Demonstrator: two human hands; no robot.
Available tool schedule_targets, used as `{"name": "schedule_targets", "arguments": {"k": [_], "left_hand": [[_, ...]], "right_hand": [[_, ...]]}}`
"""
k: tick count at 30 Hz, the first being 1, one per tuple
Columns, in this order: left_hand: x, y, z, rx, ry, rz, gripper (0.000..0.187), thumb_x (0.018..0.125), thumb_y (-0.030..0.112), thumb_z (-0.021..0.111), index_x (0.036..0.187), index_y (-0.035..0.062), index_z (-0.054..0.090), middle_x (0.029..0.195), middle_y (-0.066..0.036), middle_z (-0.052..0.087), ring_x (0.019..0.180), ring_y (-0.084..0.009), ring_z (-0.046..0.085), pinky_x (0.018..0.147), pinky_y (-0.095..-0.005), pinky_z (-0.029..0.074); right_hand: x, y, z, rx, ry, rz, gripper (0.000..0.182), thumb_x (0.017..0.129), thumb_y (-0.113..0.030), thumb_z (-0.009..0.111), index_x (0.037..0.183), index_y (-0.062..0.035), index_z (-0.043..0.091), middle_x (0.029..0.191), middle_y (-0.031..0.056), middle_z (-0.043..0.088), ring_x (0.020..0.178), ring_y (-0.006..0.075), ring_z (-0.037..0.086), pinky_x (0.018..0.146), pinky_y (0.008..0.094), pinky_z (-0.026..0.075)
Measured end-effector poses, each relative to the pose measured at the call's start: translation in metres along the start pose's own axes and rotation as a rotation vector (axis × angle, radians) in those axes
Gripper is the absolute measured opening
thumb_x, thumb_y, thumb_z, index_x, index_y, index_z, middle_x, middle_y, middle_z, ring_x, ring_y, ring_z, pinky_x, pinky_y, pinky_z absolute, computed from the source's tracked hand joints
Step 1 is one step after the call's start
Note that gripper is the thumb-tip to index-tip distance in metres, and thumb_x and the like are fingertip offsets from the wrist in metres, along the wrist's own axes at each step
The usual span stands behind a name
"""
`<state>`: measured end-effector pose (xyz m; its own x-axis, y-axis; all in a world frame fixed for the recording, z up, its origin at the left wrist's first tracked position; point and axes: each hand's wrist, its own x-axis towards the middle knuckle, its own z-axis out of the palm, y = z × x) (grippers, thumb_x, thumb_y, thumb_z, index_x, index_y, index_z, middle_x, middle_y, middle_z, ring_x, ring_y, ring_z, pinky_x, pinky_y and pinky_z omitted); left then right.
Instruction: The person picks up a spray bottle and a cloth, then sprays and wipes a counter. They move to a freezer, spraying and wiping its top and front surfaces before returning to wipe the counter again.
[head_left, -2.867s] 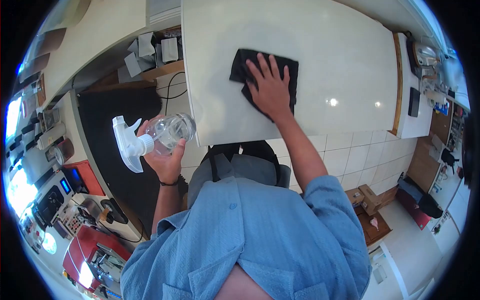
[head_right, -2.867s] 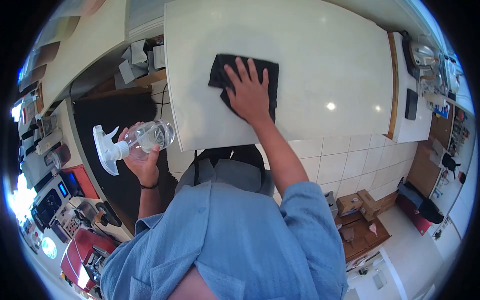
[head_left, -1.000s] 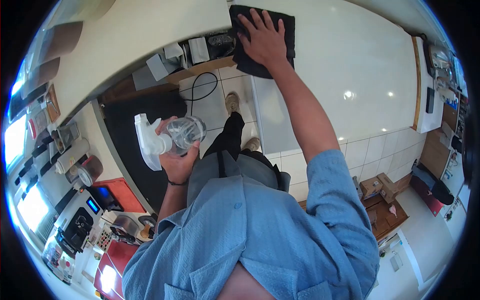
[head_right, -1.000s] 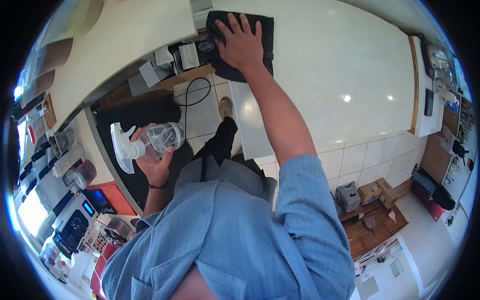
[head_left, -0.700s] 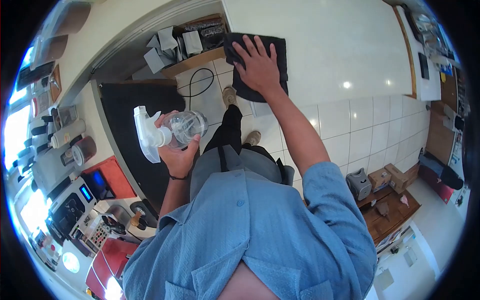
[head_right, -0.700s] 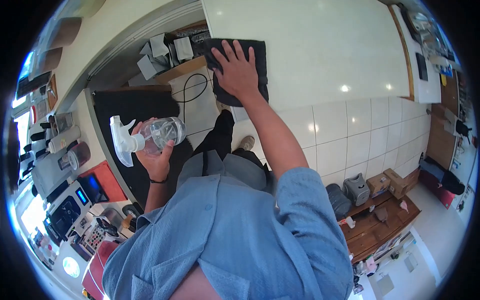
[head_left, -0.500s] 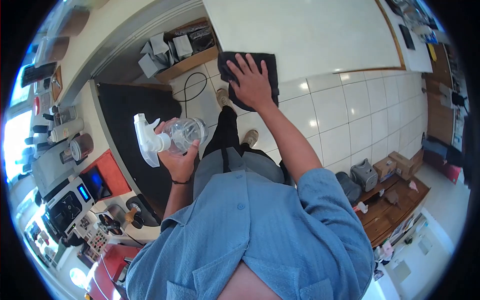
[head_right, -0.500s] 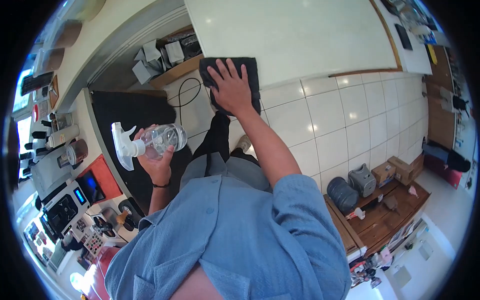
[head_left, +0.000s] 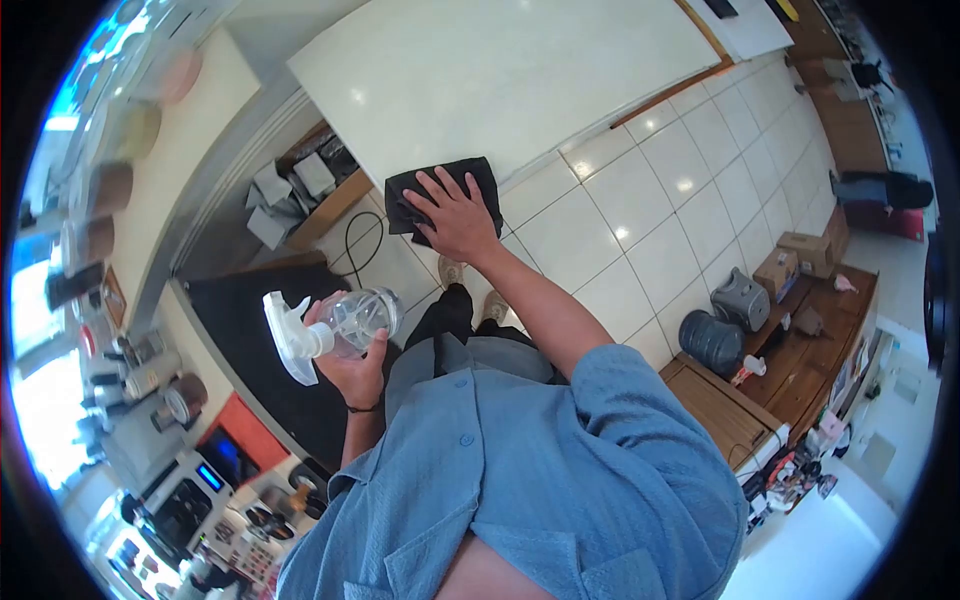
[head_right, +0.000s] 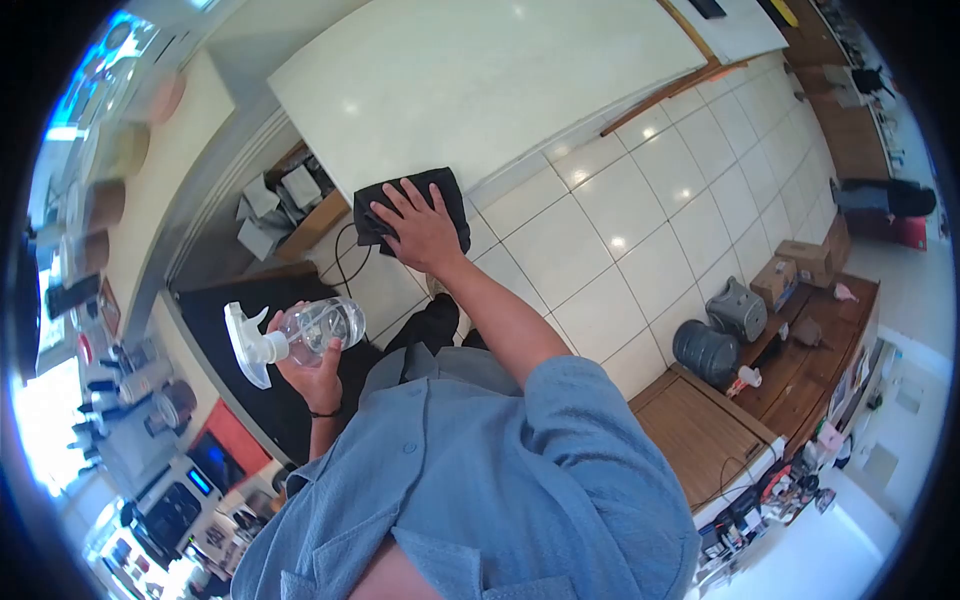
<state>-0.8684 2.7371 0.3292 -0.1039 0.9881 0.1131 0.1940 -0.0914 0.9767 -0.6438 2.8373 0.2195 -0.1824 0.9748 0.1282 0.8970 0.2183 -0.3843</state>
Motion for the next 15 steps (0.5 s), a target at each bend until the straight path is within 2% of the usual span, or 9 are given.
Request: {"name": "schedule_targets", "arguments": {"k": [4, 7, 12, 15], "left_hand": [[0.044, -0.008, 0.016, 0.003, -0.035, 0.038, 0.087, 0.075, 0.005, 0.080, 0.145, 0.0027, 0.030, 0.135, -0.021, 0.051, 0.124, -0.0313, 0.053, 0.108, -0.0446, 0.043], [0.073, -0.005, 0.039, -0.049, -0.045, -0.051, 0.089, 0.070, 0.001, 0.079, 0.144, 0.0009, 0.030, 0.135, -0.019, 0.050, 0.126, -0.0296, 0.051, 0.110, -0.0443, 0.041], [0.110, -0.001, 0.079, -0.026, -0.169, 0.003, 0.089, 0.070, -0.001, 0.078, 0.144, 0.0009, 0.030, 0.136, -0.020, 0.049, 0.126, -0.0302, 0.051, 0.110, -0.0451, 0.040], [0.127, -0.003, 0.110, -0.061, -0.242, -0.029, 0.089, 0.070, 0.000, 0.078, 0.145, 0.0009, 0.030, 0.135, -0.019, 0.049, 0.126, -0.0309, 0.050, 0.110, -0.0455, 0.039]], "right_hand": [[0.018, 0.035, -0.015, -0.024, 0.031, 0.086, 0.061, 0.087, -0.038, 0.068, 0.144, -0.0296, 0.048, 0.155, 0.0022, 0.038, 0.146, 0.0250, 0.030, 0.118, 0.0575, 0.021], [0.028, 0.070, -0.027, -0.057, 0.050, 0.155, 0.059, 0.088, -0.039, 0.066, 0.144, -0.0308, 0.048, 0.155, 0.0024, 0.038, 0.146, 0.0251, 0.031, 0.117, 0.0583, 0.021], [0.045, 0.142, -0.054, -0.110, 0.109, 0.305, 0.058, 0.089, -0.041, 0.064, 0.144, -0.0318, 0.048, 0.155, 0.0025, 0.037, 0.146, 0.0251, 0.031, 0.117, 0.0598, 0.022], [0.055, 0.191, -0.070, -0.136, 0.130, 0.387, 0.057, 0.090, -0.043, 0.062, 0.144, -0.0313, 0.048, 0.156, 0.0026, 0.036, 0.146, 0.0266, 0.030, 0.116, 0.0617, 0.023]]}}
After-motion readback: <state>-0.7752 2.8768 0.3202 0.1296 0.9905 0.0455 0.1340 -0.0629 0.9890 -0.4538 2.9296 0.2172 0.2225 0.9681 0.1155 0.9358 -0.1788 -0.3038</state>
